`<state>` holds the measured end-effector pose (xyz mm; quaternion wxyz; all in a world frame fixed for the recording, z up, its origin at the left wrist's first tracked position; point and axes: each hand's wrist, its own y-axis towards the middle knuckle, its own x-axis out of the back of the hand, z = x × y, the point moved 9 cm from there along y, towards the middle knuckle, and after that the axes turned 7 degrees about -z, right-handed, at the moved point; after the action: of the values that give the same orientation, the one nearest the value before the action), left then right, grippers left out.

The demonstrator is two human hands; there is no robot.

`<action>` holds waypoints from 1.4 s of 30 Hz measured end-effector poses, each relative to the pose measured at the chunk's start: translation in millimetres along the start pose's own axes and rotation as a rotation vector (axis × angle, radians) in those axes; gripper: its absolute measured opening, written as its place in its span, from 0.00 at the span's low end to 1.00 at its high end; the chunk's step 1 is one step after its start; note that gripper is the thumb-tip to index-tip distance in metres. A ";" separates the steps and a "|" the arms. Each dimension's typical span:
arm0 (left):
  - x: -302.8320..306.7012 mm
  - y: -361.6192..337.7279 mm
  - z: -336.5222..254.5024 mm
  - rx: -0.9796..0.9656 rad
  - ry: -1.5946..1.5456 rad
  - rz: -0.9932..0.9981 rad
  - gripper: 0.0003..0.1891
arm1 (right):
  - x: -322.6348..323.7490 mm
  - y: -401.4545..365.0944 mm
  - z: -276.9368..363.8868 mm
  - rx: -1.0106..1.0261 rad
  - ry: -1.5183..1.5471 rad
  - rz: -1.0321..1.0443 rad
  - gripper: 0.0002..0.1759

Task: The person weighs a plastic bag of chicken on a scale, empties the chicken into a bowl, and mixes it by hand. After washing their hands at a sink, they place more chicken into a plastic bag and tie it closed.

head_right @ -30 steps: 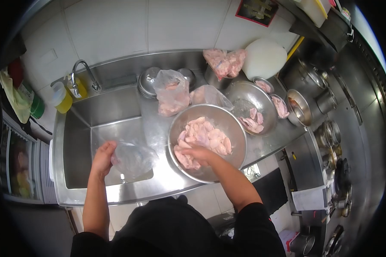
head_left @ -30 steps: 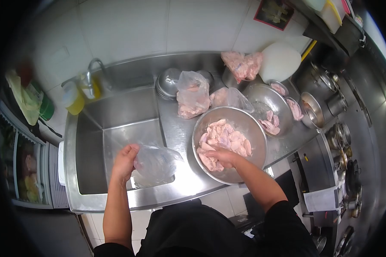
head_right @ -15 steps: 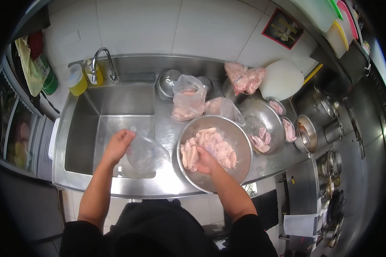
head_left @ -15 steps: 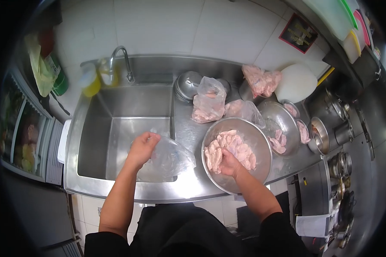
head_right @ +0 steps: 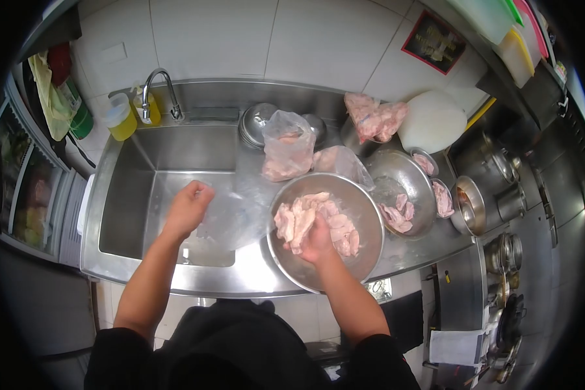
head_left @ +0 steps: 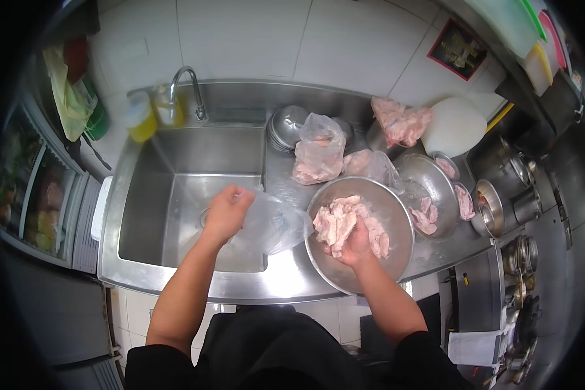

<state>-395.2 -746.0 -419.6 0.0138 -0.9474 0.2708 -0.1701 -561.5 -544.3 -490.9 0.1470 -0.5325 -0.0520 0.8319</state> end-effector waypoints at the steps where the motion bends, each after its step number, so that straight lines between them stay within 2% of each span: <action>1: -4.8 0.6 -6.1 -0.022 0.010 0.008 0.14 | -17.6 -5.7 1.5 0.011 0.007 0.010 0.35; 5: -29.6 0.1 -29.1 -0.089 0.040 0.067 0.14 | -75.3 -17.3 -21.2 -0.131 0.155 0.148 0.32; 6: -35.6 -1.1 -34.7 -0.101 0.046 0.085 0.14 | -87.9 -21.8 -26.2 -0.130 0.143 0.116 0.31; 9: -51.8 -8.0 -44.8 -0.113 0.062 0.171 0.13 | -84.8 -13.1 -42.8 -0.131 0.039 0.179 0.31; 10: -55.2 -10.6 -48.3 -0.109 0.049 0.207 0.13 | -78.5 -8.8 -47.4 -0.154 0.067 0.107 0.30; 18: -53.5 -11.7 -77.5 -0.171 0.061 0.421 0.15 | -70.2 36.0 -44.1 -0.140 0.023 0.106 0.26; 20: -52.3 -7.6 -77.2 -0.175 0.058 0.426 0.15 | -65.1 52.5 -40.6 -0.133 -0.047 0.104 0.25; 24: -53.4 -2.5 -75.1 -0.146 0.005 0.437 0.15 | -60.4 69.2 -28.8 -0.066 -0.150 -0.066 0.22; 27: -53.9 5.0 -69.8 -0.074 -0.169 0.384 0.16 | -59.3 80.1 -23.8 -0.019 -0.185 -0.133 0.21; 33: -50.2 10.7 -82.0 -0.153 -0.304 0.292 0.15 | -57.2 81.7 -22.2 0.025 -0.265 -0.294 0.19; 36: -58.3 0.2 -91.1 -0.397 0.002 0.407 0.14 | -57.5 82.0 -19.9 0.069 -0.241 -0.286 0.18; 39: -53.9 -3.8 -92.1 -0.417 0.045 0.428 0.14 | -60.8 87.0 -8.2 0.141 -0.151 -0.271 0.17; 42: -50.3 9.4 -82.7 -0.252 -0.022 0.382 0.13 | -62.1 99.7 12.3 0.148 -0.199 -0.349 0.18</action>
<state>-467.3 -722.5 -358.7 -0.0697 -0.8749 0.4644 -0.1187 -567.3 -656.9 -455.8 0.3216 -0.4186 -0.0965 0.8438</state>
